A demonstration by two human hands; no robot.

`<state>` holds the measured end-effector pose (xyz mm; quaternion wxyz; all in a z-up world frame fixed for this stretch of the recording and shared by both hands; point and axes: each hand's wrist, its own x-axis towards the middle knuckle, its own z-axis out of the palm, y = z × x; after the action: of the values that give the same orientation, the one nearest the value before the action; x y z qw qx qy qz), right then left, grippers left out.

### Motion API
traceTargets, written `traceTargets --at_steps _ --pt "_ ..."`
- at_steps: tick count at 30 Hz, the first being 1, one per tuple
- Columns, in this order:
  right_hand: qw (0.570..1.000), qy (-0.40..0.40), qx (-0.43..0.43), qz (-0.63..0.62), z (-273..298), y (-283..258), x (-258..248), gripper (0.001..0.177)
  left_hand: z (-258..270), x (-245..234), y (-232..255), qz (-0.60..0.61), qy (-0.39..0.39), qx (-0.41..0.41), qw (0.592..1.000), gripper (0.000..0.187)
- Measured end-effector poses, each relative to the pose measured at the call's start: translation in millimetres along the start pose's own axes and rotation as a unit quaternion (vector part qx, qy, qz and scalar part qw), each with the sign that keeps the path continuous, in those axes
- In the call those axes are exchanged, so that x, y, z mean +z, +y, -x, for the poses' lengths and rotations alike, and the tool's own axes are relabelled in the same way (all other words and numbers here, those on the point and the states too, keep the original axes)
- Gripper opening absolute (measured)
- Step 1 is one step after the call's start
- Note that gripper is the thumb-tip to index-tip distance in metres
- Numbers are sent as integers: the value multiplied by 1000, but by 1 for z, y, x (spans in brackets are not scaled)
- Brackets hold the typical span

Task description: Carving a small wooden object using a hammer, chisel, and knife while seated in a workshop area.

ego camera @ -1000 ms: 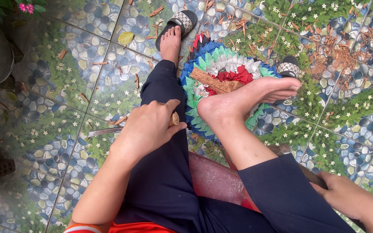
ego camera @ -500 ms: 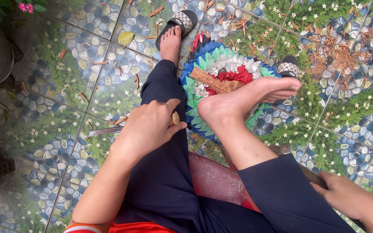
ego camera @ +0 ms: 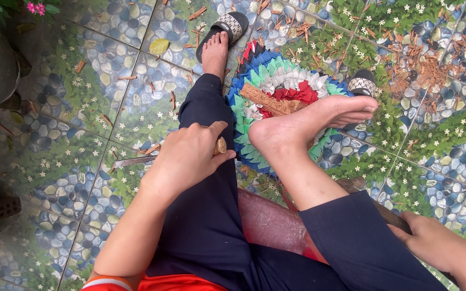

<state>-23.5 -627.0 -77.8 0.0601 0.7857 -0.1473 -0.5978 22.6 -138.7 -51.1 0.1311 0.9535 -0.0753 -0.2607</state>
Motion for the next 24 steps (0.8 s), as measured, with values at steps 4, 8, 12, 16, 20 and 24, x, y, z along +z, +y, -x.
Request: traceTargets --at_steps 4,8,12,16,20,24 --pt "997 66 5 25 13 -4 -7 47 4 -9 -7 27 -15 -8 999 55" --pt "974 212 64 -44 24 22 -9 56 24 -31 -22 66 56 -27 996 54" --pt "913 307 -38 -266 29 -1 -67 60 58 -49 -46 126 156 -54 978 51" --pt "653 210 -256 -681 164 -295 -107 97 88 -56 -61 139 187 -63 970 57" --pt "509 14 -295 -809 298 -413 -92 121 115 -66 -69 155 240 -78 955 50" --pt "682 -159 -308 -644 265 -443 -39 107 131 -58 -75 170 257 -95 946 51"
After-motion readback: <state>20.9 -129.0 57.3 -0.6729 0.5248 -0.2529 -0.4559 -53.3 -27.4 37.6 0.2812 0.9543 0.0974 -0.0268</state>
